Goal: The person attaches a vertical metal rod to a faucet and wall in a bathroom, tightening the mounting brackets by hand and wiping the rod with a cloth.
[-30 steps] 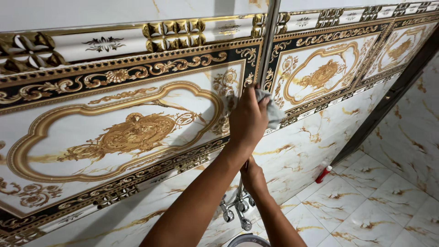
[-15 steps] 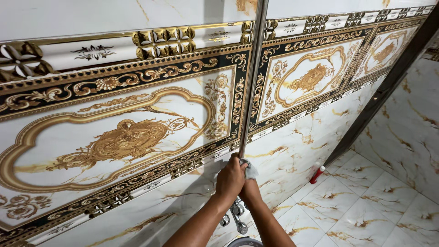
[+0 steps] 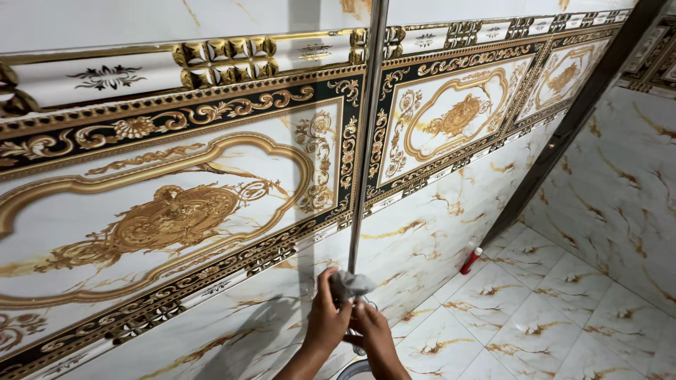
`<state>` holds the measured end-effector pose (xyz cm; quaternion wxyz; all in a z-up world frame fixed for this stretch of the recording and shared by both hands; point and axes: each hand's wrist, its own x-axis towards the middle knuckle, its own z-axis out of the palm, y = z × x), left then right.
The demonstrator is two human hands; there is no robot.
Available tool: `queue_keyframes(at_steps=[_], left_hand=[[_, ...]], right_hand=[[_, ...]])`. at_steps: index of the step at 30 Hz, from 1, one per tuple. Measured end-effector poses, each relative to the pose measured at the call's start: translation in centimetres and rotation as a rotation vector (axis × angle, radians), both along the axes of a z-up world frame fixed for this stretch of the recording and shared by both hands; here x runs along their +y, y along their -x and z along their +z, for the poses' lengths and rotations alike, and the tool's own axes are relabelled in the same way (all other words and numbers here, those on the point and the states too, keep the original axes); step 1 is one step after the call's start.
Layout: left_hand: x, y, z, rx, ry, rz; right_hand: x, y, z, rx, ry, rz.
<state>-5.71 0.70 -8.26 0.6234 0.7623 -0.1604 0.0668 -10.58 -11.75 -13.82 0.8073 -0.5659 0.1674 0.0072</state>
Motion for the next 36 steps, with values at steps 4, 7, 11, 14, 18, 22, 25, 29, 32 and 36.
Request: queue_keyframes(at_steps=[4,7,11,14,18,22,25,29,32,36], left_hand=[[0.2,0.8,1.1,-0.284,-0.061,-0.084],[1.2,1.0,1.9,-0.183,-0.170,-0.219],[2.5,0.7,3.2,-0.357,-0.219,-0.264],[3.5,0.2,2.9,-0.280,-0.256,-0.230],[3.8,-1.7,1.6,-0.254,-0.165,-0.134],[1.8,-4.8,0.5,-0.239,-0.082,-0.146],[0.6,-7.3,-0.2,-0.079,-0.135,-0.354],[-0.9,-8.9,-0.3,-0.026,-0.065,-0.395],[-1.5,-9.2,-0.3,0.223,-0.130,-0.409],[-1.3,-10.5,-1.6,-0.137,-0.176,-0.407]], right_hand=[[-0.2,-1.0,2.1,-0.015,-0.316,-0.109],[-0.8,-1.7,1.6,-0.065,-0.462,-0.126],[-2.1,-3.5,1.0,-0.163,-0.378,-0.132],[-2.3,-4.3,3.6,-0.066,-0.463,-0.263],[-1.7,-5.2,8.8,0.014,-0.417,-0.449],[-1.3,-8.3,11.5,-0.340,-0.058,-0.461],[0.2,-10.5,12.6,-0.374,0.317,-0.476],[3.6,-9.9,10.6,-0.394,0.567,-0.595],[3.8,-9.3,8.5,-0.419,0.663,-0.596],[3.8,-10.0,9.7,-0.478,0.414,-0.563]])
